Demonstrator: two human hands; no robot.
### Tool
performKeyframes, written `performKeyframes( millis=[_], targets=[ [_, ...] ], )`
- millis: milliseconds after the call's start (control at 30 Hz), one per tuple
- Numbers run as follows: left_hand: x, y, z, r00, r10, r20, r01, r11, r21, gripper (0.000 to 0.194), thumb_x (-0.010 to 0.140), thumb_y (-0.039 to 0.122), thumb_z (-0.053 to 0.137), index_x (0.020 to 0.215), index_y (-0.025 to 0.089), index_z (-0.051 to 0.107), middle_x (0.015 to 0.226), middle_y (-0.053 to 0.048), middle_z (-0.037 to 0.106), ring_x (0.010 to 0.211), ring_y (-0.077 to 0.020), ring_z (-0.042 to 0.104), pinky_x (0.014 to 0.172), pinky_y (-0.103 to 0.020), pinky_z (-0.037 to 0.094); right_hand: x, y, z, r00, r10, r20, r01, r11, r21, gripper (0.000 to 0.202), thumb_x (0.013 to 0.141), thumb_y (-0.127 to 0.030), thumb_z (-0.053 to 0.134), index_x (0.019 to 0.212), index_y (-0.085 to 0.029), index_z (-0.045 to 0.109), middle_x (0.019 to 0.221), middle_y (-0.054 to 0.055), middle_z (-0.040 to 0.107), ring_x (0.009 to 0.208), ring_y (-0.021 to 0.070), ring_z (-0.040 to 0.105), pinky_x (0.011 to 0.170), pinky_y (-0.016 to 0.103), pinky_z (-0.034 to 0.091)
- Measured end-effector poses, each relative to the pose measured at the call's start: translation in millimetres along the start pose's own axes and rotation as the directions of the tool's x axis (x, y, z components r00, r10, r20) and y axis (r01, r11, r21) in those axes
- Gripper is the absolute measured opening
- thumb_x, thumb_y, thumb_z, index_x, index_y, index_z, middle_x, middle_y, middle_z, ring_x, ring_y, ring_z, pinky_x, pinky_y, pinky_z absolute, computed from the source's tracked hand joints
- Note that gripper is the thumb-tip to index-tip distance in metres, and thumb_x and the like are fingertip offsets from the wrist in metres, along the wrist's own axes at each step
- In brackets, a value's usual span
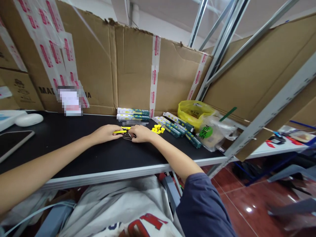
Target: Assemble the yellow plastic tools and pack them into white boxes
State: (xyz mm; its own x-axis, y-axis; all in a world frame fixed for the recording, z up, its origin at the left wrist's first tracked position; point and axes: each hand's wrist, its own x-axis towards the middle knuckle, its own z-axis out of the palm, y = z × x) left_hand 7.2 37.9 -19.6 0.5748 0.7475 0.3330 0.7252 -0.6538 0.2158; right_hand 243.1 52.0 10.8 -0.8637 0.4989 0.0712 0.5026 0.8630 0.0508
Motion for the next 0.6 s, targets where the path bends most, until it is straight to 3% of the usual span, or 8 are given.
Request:
performKeyframes(
  millis=[167, 267, 367, 600],
  targets=[
    [-3, -14, -15.5, 0.991, -0.110, 0.076, 0.097, 0.983, 0.157, 0.024, 0.078, 0.030, 0.052, 0.091, 0.019, 0.070, 0.091, -0.007, 0.068, 0.082, -0.0223, 0.064, 0.067, -0.028, 0.041, 1, 0, 4, 0.995, 0.087, -0.056, -0.091, 0.994, -0.061, 0.012, 0.083, -0.008, 0.054, 0.086, -0.015, 0.064, 0.098, 0.009, 0.063, 0.089, 0.0194, 0.056, 0.078, 0.029, 0.039],
    [-3, -24, -20.4, 0.982, -0.125, 0.139, 0.111, 0.988, 0.105, 0.021, 0.073, 0.026, 0.054, 0.086, 0.019, 0.069, 0.085, -0.005, 0.065, 0.077, -0.0205, 0.062, 0.065, -0.027, 0.040, 3, -2, 8, 0.991, 0.049, -0.127, -0.054, 0.998, -0.032, 0.010, 0.087, -0.012, 0.056, 0.093, -0.014, 0.064, 0.104, 0.010, 0.061, 0.094, 0.0198, 0.055, 0.082, 0.029, 0.040],
    [-1, -27, -17.9, 0.985, -0.067, 0.161, 0.067, 0.998, 0.004, 0.022, 0.078, 0.032, 0.053, 0.085, 0.019, 0.070, 0.086, -0.006, 0.065, 0.080, -0.0207, 0.062, 0.071, -0.028, 0.042, 6, -2, 12, 0.991, 0.003, -0.136, -0.003, 1.000, 0.000, 0.009, 0.090, -0.021, 0.061, 0.096, -0.015, 0.065, 0.102, 0.009, 0.060, 0.094, 0.0193, 0.055, 0.083, 0.029, 0.041],
    [4, -22, -6.2, 0.983, -0.062, 0.173, 0.057, 0.998, 0.036, 0.026, 0.086, 0.036, 0.051, 0.083, 0.017, 0.067, 0.087, -0.008, 0.066, 0.081, -0.0220, 0.063, 0.075, -0.030, 0.044, 7, 10, 18, 0.987, 0.078, -0.142, -0.085, 0.995, -0.047, 0.006, 0.088, -0.014, 0.062, 0.092, -0.015, 0.067, 0.100, 0.010, 0.062, 0.093, 0.0200, 0.056, 0.083, 0.030, 0.041]
  ],
)
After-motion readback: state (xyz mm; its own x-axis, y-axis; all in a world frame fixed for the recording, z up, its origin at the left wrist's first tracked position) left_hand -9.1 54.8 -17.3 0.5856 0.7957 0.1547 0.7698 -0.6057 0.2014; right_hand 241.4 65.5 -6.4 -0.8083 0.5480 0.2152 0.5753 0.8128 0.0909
